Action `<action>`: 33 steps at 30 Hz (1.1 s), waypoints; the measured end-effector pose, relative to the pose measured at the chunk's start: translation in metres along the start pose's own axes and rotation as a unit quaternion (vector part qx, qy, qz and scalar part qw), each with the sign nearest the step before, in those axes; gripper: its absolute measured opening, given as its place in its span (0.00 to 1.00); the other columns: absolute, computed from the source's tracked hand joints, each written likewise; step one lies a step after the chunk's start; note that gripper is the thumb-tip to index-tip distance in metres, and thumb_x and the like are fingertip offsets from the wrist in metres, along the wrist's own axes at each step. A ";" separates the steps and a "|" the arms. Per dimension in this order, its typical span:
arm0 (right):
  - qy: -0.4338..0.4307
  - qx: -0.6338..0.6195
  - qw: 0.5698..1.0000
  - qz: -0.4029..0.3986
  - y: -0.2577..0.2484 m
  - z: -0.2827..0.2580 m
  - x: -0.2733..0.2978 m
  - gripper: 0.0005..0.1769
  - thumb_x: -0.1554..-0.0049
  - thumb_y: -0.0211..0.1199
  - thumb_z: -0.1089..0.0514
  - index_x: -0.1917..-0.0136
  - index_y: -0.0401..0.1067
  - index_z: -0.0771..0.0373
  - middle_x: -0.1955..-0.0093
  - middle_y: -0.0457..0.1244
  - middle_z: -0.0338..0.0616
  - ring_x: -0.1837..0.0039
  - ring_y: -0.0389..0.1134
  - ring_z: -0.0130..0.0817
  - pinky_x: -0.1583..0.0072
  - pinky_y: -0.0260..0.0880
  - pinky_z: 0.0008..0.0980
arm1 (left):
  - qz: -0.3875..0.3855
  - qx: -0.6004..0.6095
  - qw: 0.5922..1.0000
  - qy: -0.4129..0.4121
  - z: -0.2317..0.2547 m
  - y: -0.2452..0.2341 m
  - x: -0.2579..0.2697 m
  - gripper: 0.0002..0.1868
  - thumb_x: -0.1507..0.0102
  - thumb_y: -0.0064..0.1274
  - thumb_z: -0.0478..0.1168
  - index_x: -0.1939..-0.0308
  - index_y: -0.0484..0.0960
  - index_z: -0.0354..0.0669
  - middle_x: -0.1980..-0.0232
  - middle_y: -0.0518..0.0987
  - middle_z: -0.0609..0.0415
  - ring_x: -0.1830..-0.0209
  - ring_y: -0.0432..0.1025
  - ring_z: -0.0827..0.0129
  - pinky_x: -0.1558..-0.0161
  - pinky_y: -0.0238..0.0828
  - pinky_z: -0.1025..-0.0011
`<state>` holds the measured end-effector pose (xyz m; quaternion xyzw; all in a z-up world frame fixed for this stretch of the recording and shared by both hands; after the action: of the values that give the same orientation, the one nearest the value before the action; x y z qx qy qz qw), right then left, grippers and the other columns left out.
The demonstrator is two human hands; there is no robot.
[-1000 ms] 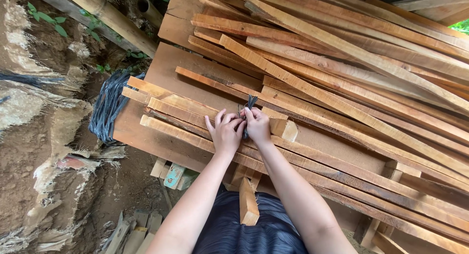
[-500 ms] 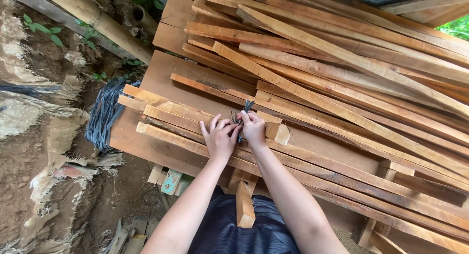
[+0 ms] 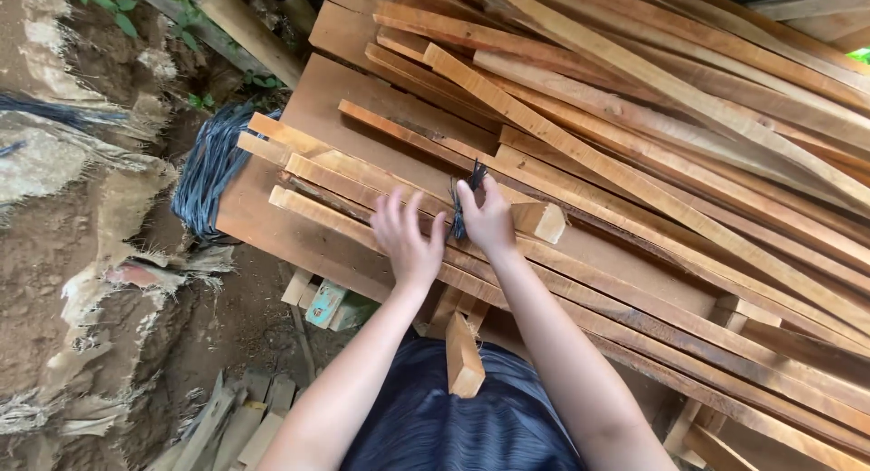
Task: Bundling thin wood strips using plastic ties.
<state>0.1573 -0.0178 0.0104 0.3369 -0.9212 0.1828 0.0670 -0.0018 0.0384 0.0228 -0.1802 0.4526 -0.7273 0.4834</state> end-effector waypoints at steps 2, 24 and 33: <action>-0.085 0.083 0.993 -0.003 -0.002 0.018 0.003 0.25 0.38 0.64 0.45 0.42 0.74 0.70 0.53 0.71 0.53 0.51 0.72 0.42 0.48 0.72 0.37 | -0.006 -0.015 0.995 -0.095 -0.023 -0.005 0.023 0.42 0.31 0.51 0.63 0.23 0.55 0.44 0.17 0.47 0.39 0.16 0.38 0.39 0.23 0.29 0.35; 0.185 0.347 0.854 -0.341 0.042 0.021 -0.027 0.67 0.70 0.58 0.08 0.45 0.79 0.70 0.40 0.69 0.62 0.38 0.72 0.53 0.36 0.70 0.43 | 0.030 0.603 0.532 -0.594 -0.027 0.066 0.080 0.50 0.42 0.52 0.69 0.25 0.60 0.44 0.27 0.69 0.50 0.30 0.67 0.59 0.32 0.65 0.58; 0.158 0.360 0.857 -0.334 0.041 0.013 -0.023 0.68 0.67 0.58 0.07 0.43 0.77 0.73 0.39 0.68 0.65 0.36 0.71 0.54 0.36 0.70 0.43 | -0.020 0.541 0.595 -0.595 -0.038 0.069 0.082 0.54 0.40 0.49 0.72 0.26 0.63 0.32 0.25 0.69 0.46 0.28 0.65 0.60 0.29 0.60 0.63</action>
<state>0.1485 0.0197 -0.0195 0.5913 -0.6003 0.5192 0.1427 -0.0296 -0.0230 -0.0694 -0.2871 -0.4151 -0.5796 0.6398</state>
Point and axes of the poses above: each hand's wrist, its own x-axis away from the middle knuckle, its own y-axis out of the palm, z = x × y, the point moved 6 cm from there along -x, towards the middle knuckle
